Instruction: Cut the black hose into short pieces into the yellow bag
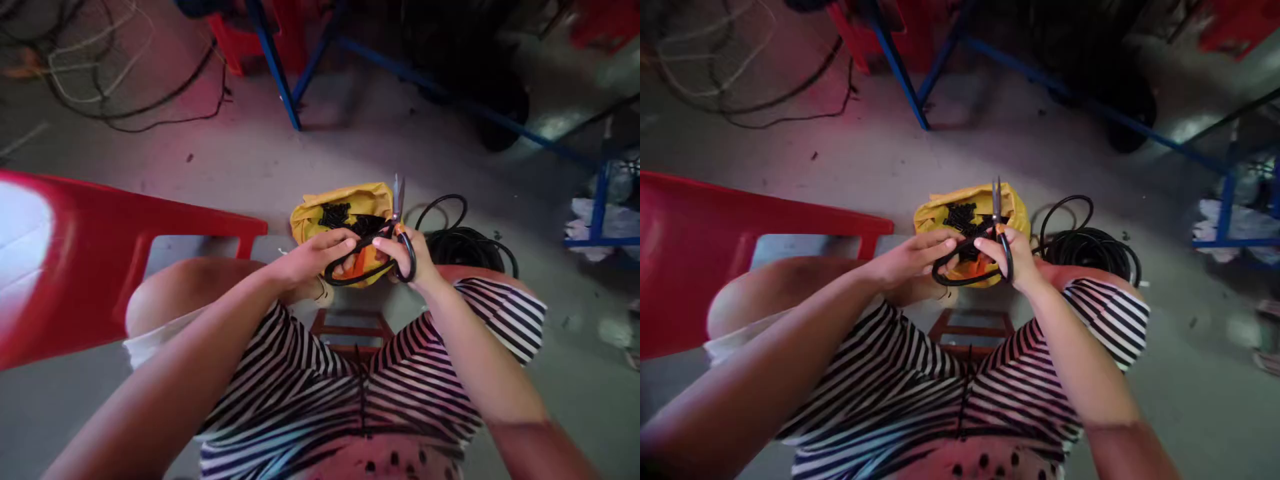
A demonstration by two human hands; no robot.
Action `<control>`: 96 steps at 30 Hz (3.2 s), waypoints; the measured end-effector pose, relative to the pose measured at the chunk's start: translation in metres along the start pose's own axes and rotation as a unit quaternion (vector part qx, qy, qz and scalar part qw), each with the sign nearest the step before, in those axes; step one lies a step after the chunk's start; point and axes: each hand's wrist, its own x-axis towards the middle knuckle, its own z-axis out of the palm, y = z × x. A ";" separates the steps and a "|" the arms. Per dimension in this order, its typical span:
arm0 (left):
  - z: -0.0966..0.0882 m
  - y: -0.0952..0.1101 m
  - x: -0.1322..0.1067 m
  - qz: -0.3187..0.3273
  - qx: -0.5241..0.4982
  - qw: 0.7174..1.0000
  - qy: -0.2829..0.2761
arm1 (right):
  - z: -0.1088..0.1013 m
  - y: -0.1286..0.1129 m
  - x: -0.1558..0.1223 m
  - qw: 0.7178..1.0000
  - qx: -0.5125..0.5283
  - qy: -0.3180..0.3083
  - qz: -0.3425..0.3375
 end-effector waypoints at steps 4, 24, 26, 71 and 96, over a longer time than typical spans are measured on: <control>0.002 -0.005 0.004 0.013 0.019 0.999 -0.029 | 0.005 0.002 0.000 0.998 -0.053 -0.017 -0.031; -0.006 0.003 0.003 0.076 0.119 0.986 0.086 | 0.005 0.020 -0.028 0.971 -0.199 -0.127 0.026; -0.005 0.005 0.002 0.079 0.126 0.985 0.086 | 0.005 0.019 -0.028 0.970 -0.208 -0.123 0.025; -0.013 -0.004 0.005 0.050 0.198 0.978 0.030 | 0.007 0.016 -0.020 0.911 -0.404 -0.083 -0.020; -0.013 -0.007 0.005 0.033 0.205 0.978 0.024 | 0.005 0.026 -0.013 0.879 -0.466 -0.097 -0.033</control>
